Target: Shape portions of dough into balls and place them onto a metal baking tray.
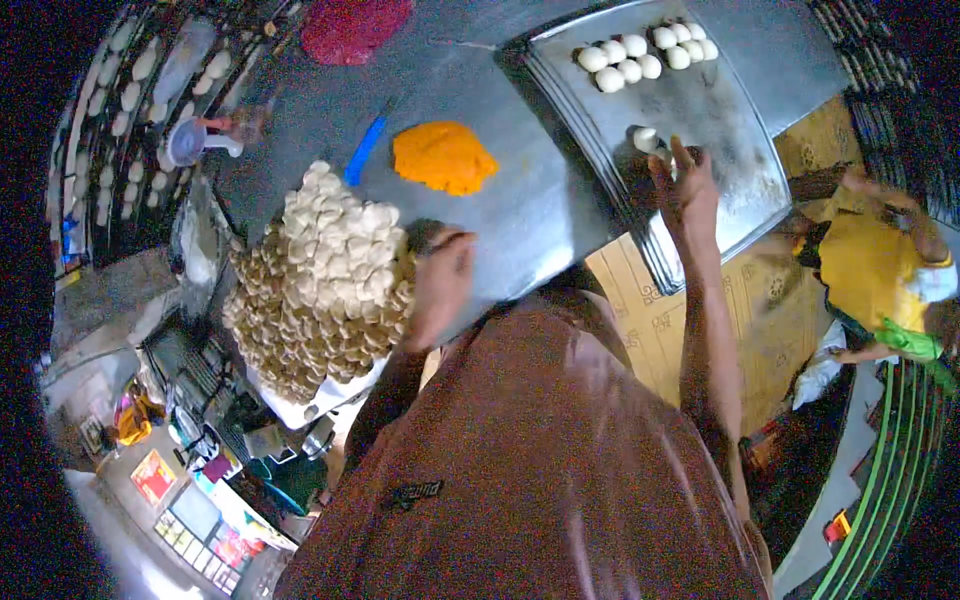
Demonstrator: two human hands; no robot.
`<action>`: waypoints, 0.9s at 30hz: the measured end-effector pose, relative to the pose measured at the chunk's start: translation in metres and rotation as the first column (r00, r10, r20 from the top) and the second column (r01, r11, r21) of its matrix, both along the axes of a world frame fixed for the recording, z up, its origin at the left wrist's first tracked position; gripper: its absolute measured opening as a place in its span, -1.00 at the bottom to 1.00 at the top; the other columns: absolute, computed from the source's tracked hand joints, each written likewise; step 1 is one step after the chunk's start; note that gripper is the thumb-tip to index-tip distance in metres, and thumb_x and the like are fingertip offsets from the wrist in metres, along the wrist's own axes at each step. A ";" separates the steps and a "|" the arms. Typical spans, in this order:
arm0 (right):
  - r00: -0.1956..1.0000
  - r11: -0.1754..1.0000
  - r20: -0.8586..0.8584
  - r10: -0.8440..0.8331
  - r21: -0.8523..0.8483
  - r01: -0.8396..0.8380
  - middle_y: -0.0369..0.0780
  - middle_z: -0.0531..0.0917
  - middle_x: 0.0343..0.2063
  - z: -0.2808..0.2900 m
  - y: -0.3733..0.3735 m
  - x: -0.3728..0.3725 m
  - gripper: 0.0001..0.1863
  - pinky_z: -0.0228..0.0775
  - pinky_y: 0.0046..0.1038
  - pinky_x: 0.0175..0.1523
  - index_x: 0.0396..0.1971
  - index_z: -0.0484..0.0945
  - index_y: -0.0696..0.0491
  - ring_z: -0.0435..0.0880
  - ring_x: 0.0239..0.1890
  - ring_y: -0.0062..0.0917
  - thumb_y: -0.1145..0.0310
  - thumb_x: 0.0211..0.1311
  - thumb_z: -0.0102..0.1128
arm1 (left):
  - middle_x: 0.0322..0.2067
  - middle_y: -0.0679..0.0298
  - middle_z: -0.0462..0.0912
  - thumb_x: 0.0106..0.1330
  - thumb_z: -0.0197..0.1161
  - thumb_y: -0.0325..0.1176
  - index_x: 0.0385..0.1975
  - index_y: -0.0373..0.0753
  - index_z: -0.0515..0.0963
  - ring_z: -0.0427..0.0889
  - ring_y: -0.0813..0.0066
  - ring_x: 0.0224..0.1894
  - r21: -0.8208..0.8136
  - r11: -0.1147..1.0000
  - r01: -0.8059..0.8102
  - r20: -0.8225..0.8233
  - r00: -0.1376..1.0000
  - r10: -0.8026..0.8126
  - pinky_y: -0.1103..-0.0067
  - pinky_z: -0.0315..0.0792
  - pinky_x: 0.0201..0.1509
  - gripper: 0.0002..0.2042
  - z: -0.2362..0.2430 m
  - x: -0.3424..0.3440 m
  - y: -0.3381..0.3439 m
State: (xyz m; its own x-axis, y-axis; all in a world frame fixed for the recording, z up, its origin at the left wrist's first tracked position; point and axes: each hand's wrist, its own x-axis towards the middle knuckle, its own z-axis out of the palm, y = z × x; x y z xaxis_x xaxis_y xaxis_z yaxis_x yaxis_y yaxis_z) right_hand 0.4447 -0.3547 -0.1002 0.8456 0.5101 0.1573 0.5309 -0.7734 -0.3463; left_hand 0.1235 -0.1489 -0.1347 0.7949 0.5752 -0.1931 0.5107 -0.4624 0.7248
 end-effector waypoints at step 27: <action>0.835 0.807 0.089 0.543 0.218 -0.548 -0.29 0.66 -0.42 -0.092 0.163 -0.154 -0.82 0.50 -0.32 -0.36 -0.33 0.65 0.06 0.65 -0.40 -0.36 0.29 0.14 0.37 | -0.08 0.25 0.64 0.34 0.32 -0.43 -0.06 -0.29 0.58 0.63 0.51 -0.09 -0.799 0.468 -0.378 -0.086 0.842 0.532 0.53 0.57 0.01 -0.78 -0.063 -0.048 -0.003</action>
State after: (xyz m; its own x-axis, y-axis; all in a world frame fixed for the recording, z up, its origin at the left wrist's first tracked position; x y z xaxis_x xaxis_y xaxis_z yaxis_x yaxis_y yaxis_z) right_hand 0.2909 -0.1920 -0.1926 0.4336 0.8346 0.3397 0.8513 -0.2558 -0.4580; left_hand 0.0754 -0.1515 -0.1976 0.5262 0.5563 -0.6431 0.3259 0.5666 0.7568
